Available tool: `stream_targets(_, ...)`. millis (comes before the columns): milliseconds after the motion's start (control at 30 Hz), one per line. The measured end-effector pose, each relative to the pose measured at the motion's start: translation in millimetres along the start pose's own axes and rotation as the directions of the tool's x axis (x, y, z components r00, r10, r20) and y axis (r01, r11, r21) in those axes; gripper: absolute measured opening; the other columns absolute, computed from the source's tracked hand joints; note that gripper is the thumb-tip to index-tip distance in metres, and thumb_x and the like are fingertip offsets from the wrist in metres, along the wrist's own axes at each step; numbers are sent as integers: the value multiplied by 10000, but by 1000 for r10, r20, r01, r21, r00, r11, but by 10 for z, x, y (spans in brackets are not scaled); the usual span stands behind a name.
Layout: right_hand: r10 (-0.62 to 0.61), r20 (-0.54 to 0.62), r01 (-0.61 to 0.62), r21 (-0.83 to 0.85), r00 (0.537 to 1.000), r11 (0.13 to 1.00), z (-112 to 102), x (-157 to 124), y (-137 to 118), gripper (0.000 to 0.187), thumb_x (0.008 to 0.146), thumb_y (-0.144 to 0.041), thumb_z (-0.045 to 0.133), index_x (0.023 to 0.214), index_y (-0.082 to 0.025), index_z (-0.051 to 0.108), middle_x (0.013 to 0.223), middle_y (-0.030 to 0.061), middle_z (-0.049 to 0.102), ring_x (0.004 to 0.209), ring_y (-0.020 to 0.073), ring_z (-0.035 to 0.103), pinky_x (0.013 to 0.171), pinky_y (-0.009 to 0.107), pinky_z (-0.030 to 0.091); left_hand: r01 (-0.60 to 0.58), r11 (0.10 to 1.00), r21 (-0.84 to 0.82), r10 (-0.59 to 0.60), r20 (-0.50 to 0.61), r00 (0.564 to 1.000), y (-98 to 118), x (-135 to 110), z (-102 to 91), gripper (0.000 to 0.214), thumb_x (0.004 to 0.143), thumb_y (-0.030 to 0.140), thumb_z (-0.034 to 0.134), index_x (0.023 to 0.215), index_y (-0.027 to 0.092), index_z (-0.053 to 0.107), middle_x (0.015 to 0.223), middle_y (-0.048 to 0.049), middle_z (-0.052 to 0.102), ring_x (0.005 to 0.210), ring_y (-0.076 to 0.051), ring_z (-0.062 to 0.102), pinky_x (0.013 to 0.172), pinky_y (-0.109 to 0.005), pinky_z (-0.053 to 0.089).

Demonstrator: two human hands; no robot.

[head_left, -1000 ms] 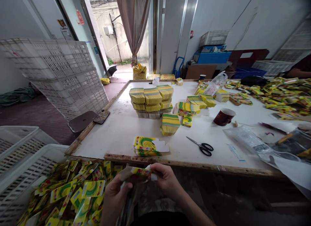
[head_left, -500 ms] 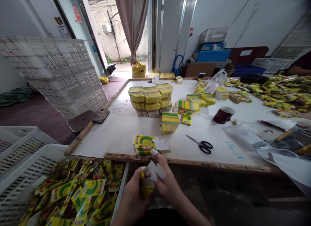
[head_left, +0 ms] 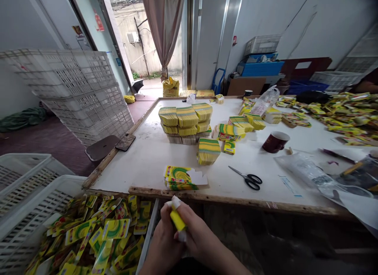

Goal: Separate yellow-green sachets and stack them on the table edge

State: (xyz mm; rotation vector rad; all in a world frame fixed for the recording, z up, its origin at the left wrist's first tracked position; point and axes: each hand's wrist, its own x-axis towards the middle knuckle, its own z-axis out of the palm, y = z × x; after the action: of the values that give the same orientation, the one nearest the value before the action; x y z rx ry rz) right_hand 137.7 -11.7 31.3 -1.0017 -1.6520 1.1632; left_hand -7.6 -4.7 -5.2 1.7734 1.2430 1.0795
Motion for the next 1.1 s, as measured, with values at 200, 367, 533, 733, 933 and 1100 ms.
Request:
stream_targets(200,-111,-41,100,-210,993,973,-75,16,105,488,914,-137,427,1390,-238,461,1512,123,350,1371,239,370,1101,372,338,42,991,124,-29,-105,994,-12,25,-91,563,642,173,677,1181,222,520,1118,-121,641,1012,-320,627,862,-475,498)
stream_targets(367,-32,159,82,-321,987,943,-204,49,136,435,856,-172,573,1286,-238,554,1540,131,271,1355,277,389,1049,357,392,24,972,232,-19,-24,1000,14,63,-301,552,654,294,724,1176,213,563,1119,-125,683,1014,-325,654,874,-466,518)
stream_targets(533,-42,250,125,-328,967,936,-365,154,-32,159,834,-190,623,977,-232,679,1103,53,566,1017,185,601,875,269,488,2,983,185,-23,115,993,79,107,-377,601,665,331,736,1216,241,514,1018,-69,721,875,-260,701,760,-356,564)
stream_targets(733,22,211,59,-369,977,928,-262,160,-6,357,793,-151,625,1136,-236,574,1261,83,456,1063,209,568,935,329,463,83,969,231,-87,4,996,31,63,-332,633,627,292,731,1224,231,530,1083,-100,713,973,-314,678,844,-427,534)
stream_targets(933,-15,235,90,-310,972,947,-255,139,44,172,837,-272,640,1005,-241,646,1203,60,496,1030,199,580,904,311,478,130,984,121,-141,82,987,113,88,-429,643,612,318,753,1213,263,531,1029,-54,737,890,-268,704,783,-363,557)
stream_targets(1100,-8,178,61,-296,984,953,-242,147,23,453,817,-284,660,1238,-202,516,1269,119,478,1122,243,546,969,369,453,152,980,125,-151,-14,988,134,94,-344,624,568,250,745,1172,250,587,1038,-78,735,942,-306,689,830,-406,542)
